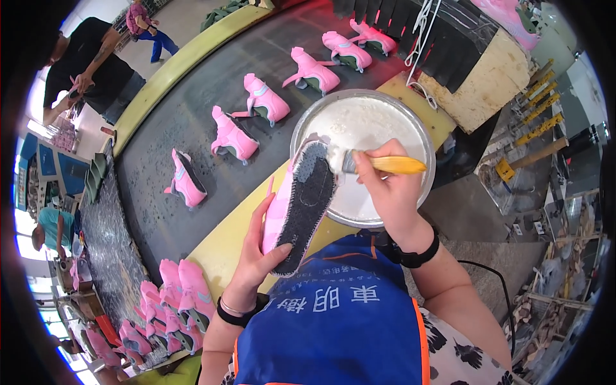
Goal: Applying adhesive to the bottom of pink shoes using a brush.
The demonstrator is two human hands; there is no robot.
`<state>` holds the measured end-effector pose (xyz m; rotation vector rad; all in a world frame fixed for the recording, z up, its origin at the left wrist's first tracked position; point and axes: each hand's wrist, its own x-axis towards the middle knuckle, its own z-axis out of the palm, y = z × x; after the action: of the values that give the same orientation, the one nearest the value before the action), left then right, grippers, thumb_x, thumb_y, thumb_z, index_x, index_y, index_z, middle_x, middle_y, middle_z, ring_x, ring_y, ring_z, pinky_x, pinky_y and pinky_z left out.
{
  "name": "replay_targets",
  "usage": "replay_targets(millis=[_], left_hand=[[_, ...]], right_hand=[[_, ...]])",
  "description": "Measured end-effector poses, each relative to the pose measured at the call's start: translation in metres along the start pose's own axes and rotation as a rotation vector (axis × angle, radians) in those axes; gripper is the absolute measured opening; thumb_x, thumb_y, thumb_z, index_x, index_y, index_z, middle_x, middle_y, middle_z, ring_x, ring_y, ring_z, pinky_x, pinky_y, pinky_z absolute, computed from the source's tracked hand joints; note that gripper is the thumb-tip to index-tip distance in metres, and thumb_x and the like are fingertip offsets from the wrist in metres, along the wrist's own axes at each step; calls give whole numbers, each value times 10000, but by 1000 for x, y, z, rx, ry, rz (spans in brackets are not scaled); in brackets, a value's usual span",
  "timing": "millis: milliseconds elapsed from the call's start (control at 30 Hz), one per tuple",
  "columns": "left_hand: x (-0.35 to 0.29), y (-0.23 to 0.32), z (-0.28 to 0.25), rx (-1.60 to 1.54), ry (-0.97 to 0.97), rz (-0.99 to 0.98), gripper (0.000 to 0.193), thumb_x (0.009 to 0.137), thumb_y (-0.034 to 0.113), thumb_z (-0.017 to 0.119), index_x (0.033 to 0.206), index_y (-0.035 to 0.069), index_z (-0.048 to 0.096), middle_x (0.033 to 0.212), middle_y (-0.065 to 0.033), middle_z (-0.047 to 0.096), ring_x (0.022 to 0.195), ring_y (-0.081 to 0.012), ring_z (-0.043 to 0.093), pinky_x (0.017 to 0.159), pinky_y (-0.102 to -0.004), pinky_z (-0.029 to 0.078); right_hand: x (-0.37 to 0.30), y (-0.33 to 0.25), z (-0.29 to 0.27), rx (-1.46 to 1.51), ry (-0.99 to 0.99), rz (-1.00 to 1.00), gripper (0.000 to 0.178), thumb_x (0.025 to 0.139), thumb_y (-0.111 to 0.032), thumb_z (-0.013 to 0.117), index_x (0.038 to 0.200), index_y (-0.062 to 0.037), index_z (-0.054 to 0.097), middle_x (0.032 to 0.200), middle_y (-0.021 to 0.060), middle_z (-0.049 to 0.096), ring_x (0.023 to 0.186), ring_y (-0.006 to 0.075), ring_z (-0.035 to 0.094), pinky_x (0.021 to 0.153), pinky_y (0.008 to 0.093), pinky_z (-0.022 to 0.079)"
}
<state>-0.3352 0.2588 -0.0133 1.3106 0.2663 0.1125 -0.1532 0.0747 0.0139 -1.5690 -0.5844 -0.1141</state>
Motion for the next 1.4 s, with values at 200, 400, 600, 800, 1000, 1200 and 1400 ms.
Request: replay_targets(millis=[200,400,600,800,1000,1200,1400], left_hand=[[-3,-1,-2,-18,45,14,961,812,209,753,1594,50,217,1496,-199,456,1388,-279,460,1152,-387,343],[-5,-5,-10,-11,25,22,963,799,197,745,1593,40,223,1506,-193,448,1404,-274,440,1165,-380,318],[-13,6,-12,35,-60,6,950,769,162,720,1584,20,252,1523,-199,433,1417,-278,426,1180,-378,295],[-17,6,-17,-25,-122,-52,956,735,130,695,1578,6,261,1539,-206,418,1436,-284,408,1195,-384,275],[-20,10,-13,-95,-80,-47,950,751,138,689,1586,21,252,1539,-200,424,1428,-287,426,1190,-384,288],[-19,5,-18,-126,14,-38,963,763,148,711,1594,37,237,1537,-194,429,1415,-277,444,1177,-375,312],[-24,-8,-24,26,-60,4,929,796,176,764,1570,27,273,1515,-169,428,1407,-264,423,1175,-387,310]], right_hand=[[-30,-10,8,-96,-147,-28,201,913,-73,755,809,-18,592,639,39,577,564,78,508,545,254,423],[-20,-31,1,-108,-292,142,199,894,-77,733,786,-22,575,603,56,554,536,100,523,522,283,411],[29,-1,1,-282,-128,-13,210,905,-95,720,789,-23,560,597,60,553,532,109,556,511,299,413],[34,-3,6,-61,-22,-147,209,934,-99,722,829,-16,562,633,21,578,554,71,545,520,259,410],[-3,-15,-5,-186,-121,-15,209,935,-77,715,824,-19,547,634,18,576,542,67,522,505,252,388],[-10,-33,-6,-171,-159,19,206,936,-43,709,818,-21,541,631,0,575,550,35,497,494,235,365],[4,-38,27,163,-58,34,252,930,-132,766,820,-20,569,648,12,623,567,38,587,498,208,414]])
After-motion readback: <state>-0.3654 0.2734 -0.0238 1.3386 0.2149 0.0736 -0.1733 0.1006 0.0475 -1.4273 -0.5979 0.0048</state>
